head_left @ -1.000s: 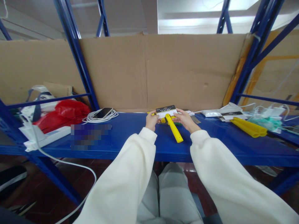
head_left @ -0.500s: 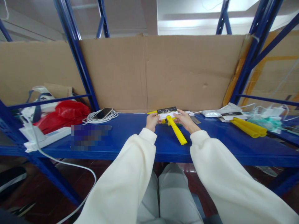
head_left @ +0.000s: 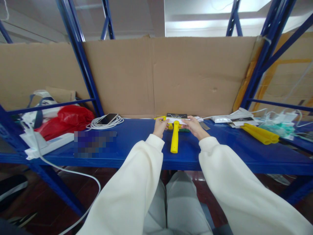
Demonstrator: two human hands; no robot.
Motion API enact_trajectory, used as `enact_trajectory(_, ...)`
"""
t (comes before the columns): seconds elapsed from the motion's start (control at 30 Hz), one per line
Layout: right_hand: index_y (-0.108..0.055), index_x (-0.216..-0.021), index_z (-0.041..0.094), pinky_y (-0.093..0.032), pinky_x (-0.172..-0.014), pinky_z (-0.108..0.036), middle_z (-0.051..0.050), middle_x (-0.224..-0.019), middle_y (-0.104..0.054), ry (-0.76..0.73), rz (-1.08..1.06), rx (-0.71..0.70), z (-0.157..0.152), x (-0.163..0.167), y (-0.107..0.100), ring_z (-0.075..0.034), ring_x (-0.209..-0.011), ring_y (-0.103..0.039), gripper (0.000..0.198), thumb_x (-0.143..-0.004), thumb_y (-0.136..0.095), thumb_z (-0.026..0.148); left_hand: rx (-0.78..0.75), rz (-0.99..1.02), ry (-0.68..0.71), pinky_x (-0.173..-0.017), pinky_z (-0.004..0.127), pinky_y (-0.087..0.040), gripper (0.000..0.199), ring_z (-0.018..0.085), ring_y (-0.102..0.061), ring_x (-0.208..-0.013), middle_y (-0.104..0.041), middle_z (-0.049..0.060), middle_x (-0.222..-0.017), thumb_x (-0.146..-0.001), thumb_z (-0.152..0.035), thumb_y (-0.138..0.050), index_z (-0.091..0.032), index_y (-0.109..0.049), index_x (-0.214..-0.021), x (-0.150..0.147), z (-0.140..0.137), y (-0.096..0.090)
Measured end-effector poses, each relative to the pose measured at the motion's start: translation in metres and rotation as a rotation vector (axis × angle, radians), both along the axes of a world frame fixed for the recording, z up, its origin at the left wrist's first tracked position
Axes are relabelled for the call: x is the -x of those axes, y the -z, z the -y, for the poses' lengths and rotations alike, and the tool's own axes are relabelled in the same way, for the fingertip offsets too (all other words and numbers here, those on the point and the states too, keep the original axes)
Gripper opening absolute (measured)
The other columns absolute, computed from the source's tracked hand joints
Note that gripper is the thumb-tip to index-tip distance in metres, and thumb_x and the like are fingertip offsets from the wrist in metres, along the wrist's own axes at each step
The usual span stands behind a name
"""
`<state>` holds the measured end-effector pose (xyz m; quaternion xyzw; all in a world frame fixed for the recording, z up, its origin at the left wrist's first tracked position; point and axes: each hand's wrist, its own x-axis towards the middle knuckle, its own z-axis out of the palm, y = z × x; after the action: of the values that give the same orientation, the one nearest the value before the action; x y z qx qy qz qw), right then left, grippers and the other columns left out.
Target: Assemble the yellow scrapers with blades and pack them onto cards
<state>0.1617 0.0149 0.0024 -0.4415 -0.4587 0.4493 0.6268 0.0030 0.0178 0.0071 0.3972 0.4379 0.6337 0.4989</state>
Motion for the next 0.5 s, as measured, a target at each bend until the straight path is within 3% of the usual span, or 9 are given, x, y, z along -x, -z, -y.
enact_trajectory(0.2,-0.047,-0.083,0.023,-0.056,-0.048,-0.022,0.005,-0.068,-0.067,0.084,0.001,0.01,-0.0036,-0.0026,-0.0004,-0.01,-0.046,-0.06,0.027,-0.079,-0.072,0.012,-0.035,-0.112,0.152,-0.052,0.017,-0.043,0.025,0.006,-0.057,-0.047,-0.062,-0.005,-0.068,-0.084,-0.003,-0.066,-0.019,-0.049,-0.091,-0.0031,0.0075,-0.0019)
enact_trajectory(0.3,-0.048,-0.088,0.023,-0.054,-0.045,-0.02,0.005,-0.068,-0.066,0.099,0.009,-0.001,-0.0038,-0.0036,0.0002,-0.009,-0.044,-0.059,0.028,-0.08,-0.072,0.013,-0.081,-0.085,0.098,-0.05,0.015,-0.042,0.027,0.005,-0.057,-0.045,-0.061,-0.007,-0.066,-0.082,0.0,-0.065,-0.02,-0.049,-0.093,-0.0021,0.0088,-0.003)
enact_trajectory(0.4,-0.051,-0.099,0.024,-0.053,-0.044,-0.021,0.005,-0.072,-0.067,0.123,0.016,-0.016,-0.0055,-0.005,0.0019,-0.009,-0.044,-0.057,0.033,-0.078,-0.074,0.015,-0.097,-0.103,0.102,-0.048,0.015,-0.041,0.024,0.006,-0.057,-0.046,-0.061,-0.006,-0.066,-0.078,-0.003,-0.071,-0.018,-0.054,-0.085,-0.001,0.0078,-0.0024)
enact_trajectory(0.5,-0.053,-0.117,0.024,-0.054,-0.045,-0.022,0.003,-0.077,-0.067,0.155,0.023,0.0,-0.0082,-0.0067,0.0036,-0.009,-0.044,-0.057,0.048,-0.076,-0.076,0.016,-0.113,-0.197,0.248,-0.051,0.019,-0.045,0.019,0.008,-0.059,-0.052,-0.066,0.0,-0.07,-0.071,-0.005,-0.077,-0.015,-0.062,-0.076,-0.0016,0.0078,-0.0007)
